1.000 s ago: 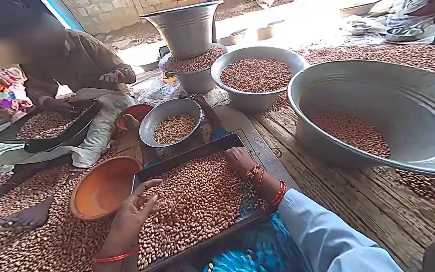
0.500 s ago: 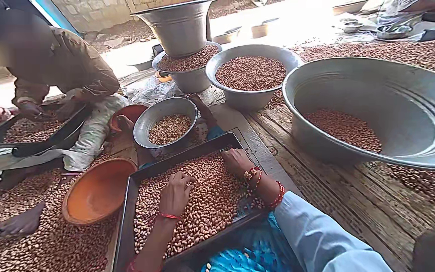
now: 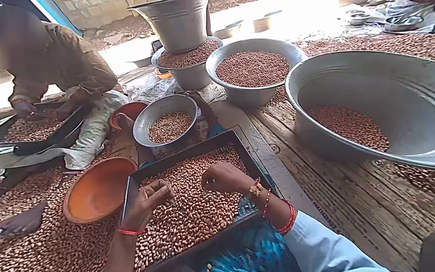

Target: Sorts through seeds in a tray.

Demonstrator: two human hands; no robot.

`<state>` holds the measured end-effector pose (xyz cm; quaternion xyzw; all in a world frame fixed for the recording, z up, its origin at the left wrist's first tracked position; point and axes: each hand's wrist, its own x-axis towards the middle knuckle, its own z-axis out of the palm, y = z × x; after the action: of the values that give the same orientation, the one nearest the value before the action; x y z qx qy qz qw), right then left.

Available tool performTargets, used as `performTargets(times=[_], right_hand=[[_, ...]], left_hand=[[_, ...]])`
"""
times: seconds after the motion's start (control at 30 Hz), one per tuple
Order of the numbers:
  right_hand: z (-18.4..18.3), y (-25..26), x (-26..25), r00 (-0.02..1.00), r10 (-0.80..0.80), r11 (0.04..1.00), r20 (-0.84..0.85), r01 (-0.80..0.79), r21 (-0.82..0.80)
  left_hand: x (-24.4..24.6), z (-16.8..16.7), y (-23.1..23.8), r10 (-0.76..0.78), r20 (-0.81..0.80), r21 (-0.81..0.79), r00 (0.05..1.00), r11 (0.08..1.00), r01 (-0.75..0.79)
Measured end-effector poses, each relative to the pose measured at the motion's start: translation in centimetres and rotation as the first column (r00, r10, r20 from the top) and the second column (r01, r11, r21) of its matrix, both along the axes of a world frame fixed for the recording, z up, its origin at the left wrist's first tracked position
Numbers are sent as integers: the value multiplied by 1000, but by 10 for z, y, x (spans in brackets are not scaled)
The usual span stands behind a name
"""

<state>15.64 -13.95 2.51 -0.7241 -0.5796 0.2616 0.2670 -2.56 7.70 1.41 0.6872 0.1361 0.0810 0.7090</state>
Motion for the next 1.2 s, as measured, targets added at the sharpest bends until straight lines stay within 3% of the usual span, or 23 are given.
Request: performTargets(times=[0.07, 0.17, 0.23, 0.3, 0.43, 0.5, 0.67, 0.83, 0.9, 0.93, 1.0, 1.03, 1.07, 1.1, 1.13, 1.2], right_hand=[[-6, 9, -2, 989, -79, 994, 128, 88, -60], [-15, 18, -8, 971, -104, 991, 215, 119, -56], [-20, 21, -12, 960, -107, 991, 258, 123, -48], [-23, 21, -15, 955, -99, 990, 281, 123, -69], [-29, 19, -15, 946, -91, 992, 312, 115, -59], [-29, 19, -15, 945, -81, 992, 316, 108, -68], [-29, 19, -13, 953, -62, 989, 295, 99, -112], [-24, 17, -12, 967, -72, 988, 245, 103, -116], [-18, 9, -11, 979, -96, 990, 178, 113, -90], [-15, 4, -11, 985, -101, 989, 141, 115, -89], [-11, -8, -6, 987, -124, 986, 103, 134, -101], [-10, -15, -3, 985, -141, 982, 96, 151, -116], [-8, -22, -1, 981, -164, 975, 101, 176, -133], [-7, -27, 1, 976, -189, 967, 106, 203, -152], [-5, -31, 2, 971, -211, 958, 110, 228, -174], [-1, -34, 3, 962, -245, 940, 118, 266, -213]], left_hand=[[2, -1, 3, 96, -6, 2, 995, 995, -96], [6, 0, 0, 216, -97, 265, 971, 947, -184], [7, 1, 4, 270, -151, 564, 951, 813, -141], [8, 1, 7, 323, -184, 752, 928, 655, -79], [17, 0, 8, 409, -243, 890, 880, 454, 34], [24, -2, 7, 426, -317, 902, 847, 412, 131], [33, -18, 8, 429, -455, 874, 780, 385, 298], [29, -13, 12, 415, -463, 861, 783, 419, 288], [13, -7, 18, 300, -392, 824, 870, 534, 188], [-1, -2, 23, 164, -347, 729, 923, 667, 156], [-29, 5, 29, -142, -159, 339, 977, 921, 189], [-40, 10, 29, -170, -107, 235, 980, 953, 191], [-48, 15, 29, -93, -101, 259, 990, 959, 117], [-52, 17, 30, 48, -138, 382, 989, 924, 9], [-54, 16, 33, 187, -190, 552, 964, 832, -53], [-52, 6, 37, 381, -272, 797, 884, 603, -15]])
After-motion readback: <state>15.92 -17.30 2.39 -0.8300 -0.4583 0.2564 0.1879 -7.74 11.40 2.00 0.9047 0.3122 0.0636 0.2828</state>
